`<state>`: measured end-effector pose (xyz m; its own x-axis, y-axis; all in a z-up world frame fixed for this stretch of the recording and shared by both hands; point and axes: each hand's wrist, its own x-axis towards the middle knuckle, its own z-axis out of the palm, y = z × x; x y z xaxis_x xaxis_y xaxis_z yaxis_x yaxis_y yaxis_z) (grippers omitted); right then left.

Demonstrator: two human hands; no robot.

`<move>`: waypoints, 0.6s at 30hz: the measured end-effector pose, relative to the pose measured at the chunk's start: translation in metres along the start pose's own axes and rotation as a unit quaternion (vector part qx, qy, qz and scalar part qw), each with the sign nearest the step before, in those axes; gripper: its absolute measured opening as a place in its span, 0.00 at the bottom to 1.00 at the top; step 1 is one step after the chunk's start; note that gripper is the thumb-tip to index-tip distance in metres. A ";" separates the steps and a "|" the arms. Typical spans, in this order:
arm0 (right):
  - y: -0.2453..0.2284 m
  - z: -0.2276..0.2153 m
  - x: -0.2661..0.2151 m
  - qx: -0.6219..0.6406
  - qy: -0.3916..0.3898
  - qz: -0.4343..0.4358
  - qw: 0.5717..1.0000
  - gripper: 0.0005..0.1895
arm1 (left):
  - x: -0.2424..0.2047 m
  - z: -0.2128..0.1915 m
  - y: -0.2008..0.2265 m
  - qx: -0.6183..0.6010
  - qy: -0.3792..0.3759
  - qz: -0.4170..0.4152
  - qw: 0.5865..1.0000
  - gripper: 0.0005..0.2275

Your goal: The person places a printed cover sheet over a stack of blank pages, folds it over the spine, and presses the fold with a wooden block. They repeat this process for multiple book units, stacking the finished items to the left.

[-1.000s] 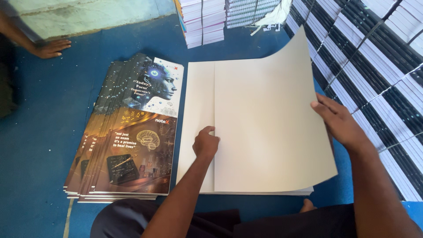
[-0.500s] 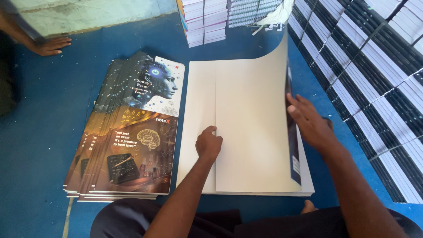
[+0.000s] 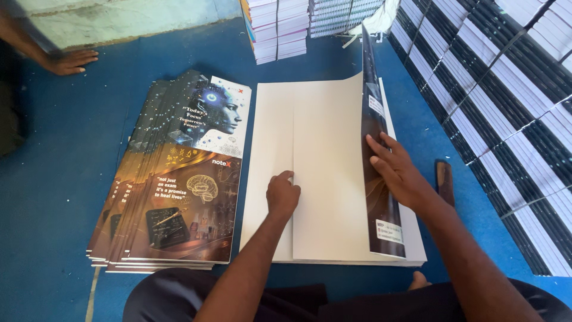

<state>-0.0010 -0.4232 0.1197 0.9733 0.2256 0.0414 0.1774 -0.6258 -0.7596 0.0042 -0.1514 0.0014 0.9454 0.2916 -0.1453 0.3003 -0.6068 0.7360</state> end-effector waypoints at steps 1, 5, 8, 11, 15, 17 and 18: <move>0.001 0.002 0.001 -0.001 0.002 -0.012 1.000 0.29 | 0.000 0.001 -0.001 -0.004 -0.004 -0.005 1.000 0.20; 0.004 0.011 0.004 -0.078 0.024 -0.058 0.995 0.29 | 0.001 0.004 -0.002 -0.012 -0.002 -0.004 1.000 0.21; 0.005 0.019 0.004 -0.101 0.031 -0.076 0.991 0.28 | 0.000 0.005 -0.003 0.000 -0.004 0.000 1.000 0.21; 0.002 0.024 0.003 -0.111 0.039 -0.077 0.990 0.28 | -0.001 0.002 -0.001 0.016 -0.006 0.013 1.000 0.20; -0.002 0.036 0.006 -0.147 0.044 -0.061 0.986 0.27 | -0.003 -0.004 0.004 0.028 0.003 0.040 0.999 0.19; -0.002 0.041 0.007 -0.177 0.049 -0.062 0.981 0.27 | -0.002 -0.005 0.008 0.064 -0.032 0.020 0.997 0.13; -0.002 0.045 0.008 -0.190 0.054 -0.070 0.978 0.27 | -0.002 -0.006 0.009 0.082 -0.049 0.010 0.995 0.11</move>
<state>0.0000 -0.3868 0.0919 0.9420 0.2609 0.2110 0.3304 -0.8315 -0.4467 0.0046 -0.1536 0.0123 0.9565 0.2099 -0.2025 0.2912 -0.7259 0.6232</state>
